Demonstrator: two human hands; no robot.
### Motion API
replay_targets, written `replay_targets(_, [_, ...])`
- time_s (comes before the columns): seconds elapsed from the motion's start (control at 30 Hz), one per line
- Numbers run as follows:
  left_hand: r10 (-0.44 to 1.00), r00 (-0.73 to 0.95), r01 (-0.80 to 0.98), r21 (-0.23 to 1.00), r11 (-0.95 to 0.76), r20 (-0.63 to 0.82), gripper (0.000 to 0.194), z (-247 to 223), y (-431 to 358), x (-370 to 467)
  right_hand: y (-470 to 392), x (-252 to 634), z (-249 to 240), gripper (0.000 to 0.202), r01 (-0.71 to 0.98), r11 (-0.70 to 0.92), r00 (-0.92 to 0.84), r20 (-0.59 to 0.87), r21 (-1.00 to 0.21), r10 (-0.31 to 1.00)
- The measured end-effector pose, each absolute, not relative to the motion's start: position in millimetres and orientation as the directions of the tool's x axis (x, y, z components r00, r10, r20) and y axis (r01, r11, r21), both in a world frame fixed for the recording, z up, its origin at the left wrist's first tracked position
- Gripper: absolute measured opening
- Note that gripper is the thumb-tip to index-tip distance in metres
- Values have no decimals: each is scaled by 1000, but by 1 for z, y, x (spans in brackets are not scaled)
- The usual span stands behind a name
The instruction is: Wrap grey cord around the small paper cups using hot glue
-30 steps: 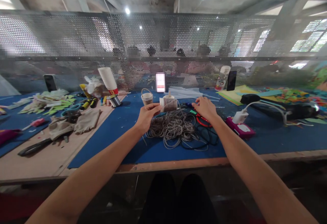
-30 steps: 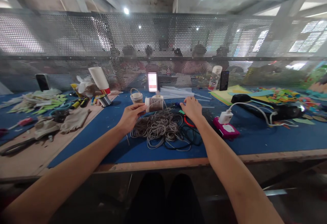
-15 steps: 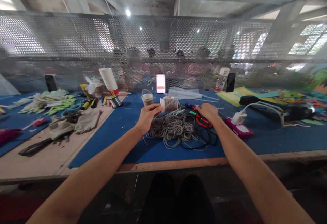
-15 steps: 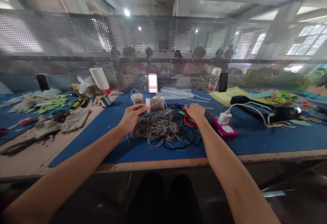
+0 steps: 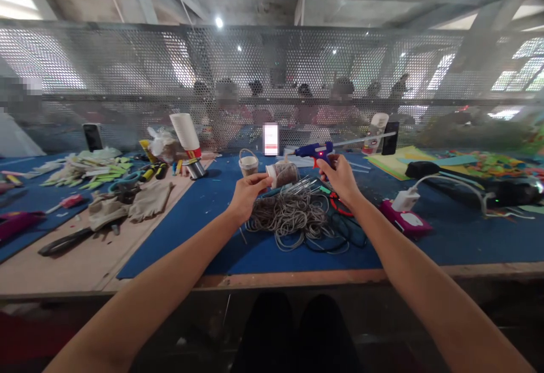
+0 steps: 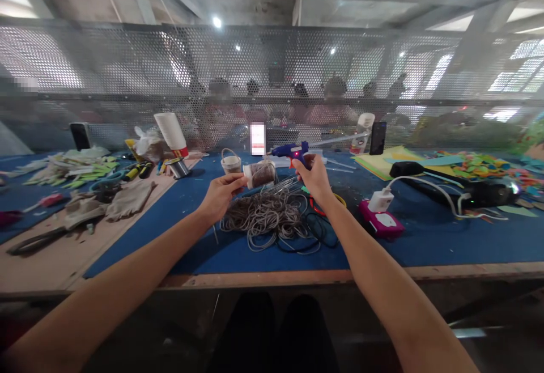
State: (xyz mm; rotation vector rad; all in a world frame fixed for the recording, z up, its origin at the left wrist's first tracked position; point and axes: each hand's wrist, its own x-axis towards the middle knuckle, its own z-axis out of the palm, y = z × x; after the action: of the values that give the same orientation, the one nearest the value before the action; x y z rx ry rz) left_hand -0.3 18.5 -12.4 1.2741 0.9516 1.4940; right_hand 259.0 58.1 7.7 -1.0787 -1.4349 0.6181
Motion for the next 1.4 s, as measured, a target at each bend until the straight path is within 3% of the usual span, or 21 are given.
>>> replay_targets(0.17, [960,-77,-148,949,-277,268,35,-11,19,0,38,247,16,33,369,494,32,541,-788,840])
replay_targets(0.33, [953,-118,-131,947,-292,278,36,-12,21,-1,26,237,18,30,225,512,-98,504,-829,858])
replay_targets(0.6, [943,-153,-107,943,-314,297,33,-12,23,-3,21,231,16,33,382,448,-100,446,-808,889])
replay_targets(0.83, [924,-160,-87,927,-365,349,29,-11,21,-3,20,227,11,39,584,485,-99,536,-650,838])
replay_targets(1.4, [918,-189,-90,925,-369,348,26,-10,22,-3,18,223,6,52,753,489,-207,548,-439,810])
